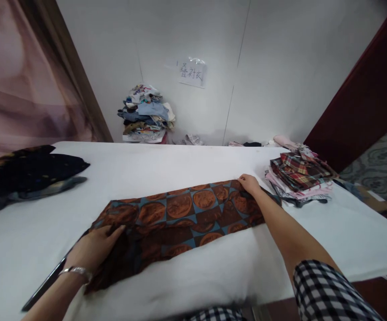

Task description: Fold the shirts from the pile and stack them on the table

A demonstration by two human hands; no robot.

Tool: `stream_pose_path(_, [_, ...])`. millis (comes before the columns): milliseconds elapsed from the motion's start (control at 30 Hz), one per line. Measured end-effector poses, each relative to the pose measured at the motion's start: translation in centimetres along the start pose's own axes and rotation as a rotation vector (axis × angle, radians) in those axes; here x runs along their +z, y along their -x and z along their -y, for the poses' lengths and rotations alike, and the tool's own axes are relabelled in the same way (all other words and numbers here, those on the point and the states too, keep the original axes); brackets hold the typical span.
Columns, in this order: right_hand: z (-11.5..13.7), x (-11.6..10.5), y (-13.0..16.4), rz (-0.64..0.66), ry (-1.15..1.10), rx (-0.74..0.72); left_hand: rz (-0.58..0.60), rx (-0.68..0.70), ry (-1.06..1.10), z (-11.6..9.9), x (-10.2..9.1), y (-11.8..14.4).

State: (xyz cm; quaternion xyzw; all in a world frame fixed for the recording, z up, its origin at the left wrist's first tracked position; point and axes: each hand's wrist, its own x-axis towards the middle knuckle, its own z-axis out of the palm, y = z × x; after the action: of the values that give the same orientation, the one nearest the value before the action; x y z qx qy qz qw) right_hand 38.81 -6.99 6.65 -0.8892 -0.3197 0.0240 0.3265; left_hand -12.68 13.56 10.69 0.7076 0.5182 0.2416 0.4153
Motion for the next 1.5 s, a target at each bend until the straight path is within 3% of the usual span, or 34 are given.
stream_pose_path(100, [1.6, 0.2, 1.8, -0.07, 0.072, -0.126, -0.159, 0.066, -0.494, -2.0, -0.3, 0.6])
stream_pose_path(200, [4.2, 1.4, 4.6, 0.002, 0.109, -0.384, -0.181, 0.439, -0.417, -3.6, 1.6, 0.3])
stream_pose_path(300, [6.6, 3.0, 7.0, 0.27, 0.144, -0.474, -0.056, 0.656, -0.36, -3.2, 4.8, -1.6])
stream_pose_path(400, [7.2, 4.1, 7.8, 0.471, 0.219, -0.341, 0.107, 0.623, -0.629, -1.4, 7.0, -3.7])
stream_pose_path(500, [6.3, 4.2, 7.3, 0.527, 0.221, -0.291, 0.225, 0.58, -0.933, 0.3, 7.4, -4.6])
stream_pose_path(567, [5.3, 3.4, 6.5, 0.463, 0.191, -0.329, 0.214, 0.528, -1.1, 0.8, 7.2, -4.6])
stream_pose_path(633, [3.8, 2.0, 5.4, 0.281, 0.226, -0.318, 0.183, 0.476, -1.232, 1.1, 7.0, -4.4])
stream_pose_path(733, [0.9, -0.9, 3.9, 0.033, 0.412, -0.031, 0.17, 0.475, -1.335, 1.1, 7.1, -4.0])
stream_pose_path(833, [-1.7, -2.8, 3.3, 0.025, 0.515, 0.211, 0.149, 0.488, -1.339, 1.0, 7.2, -3.9])
stream_pose_path(1100, [-3.8, -1.7, 3.2, -0.045, 0.594, 0.169, 0.196, 0.436, -1.301, 1.0, 7.0, -4.3])
stream_pose_path(1300, [-4.8, -2.4, 2.6, -0.08, 0.607, 0.181, 0.18, 0.47, -1.217, 1.7, 7.3, -4.2])
stream_pose_path(1433, [-3.3, -2.7, 2.8, -0.109, 0.623, 0.148, 0.162, 0.431, -1.127, 1.5, 7.6, -4.0])
stream_pose_path(1500, [-1.1, -2.3, 3.2, -0.127, 0.595, 0.021, 0.112, 0.427, -0.996, 1.6, 7.8, -4.0])
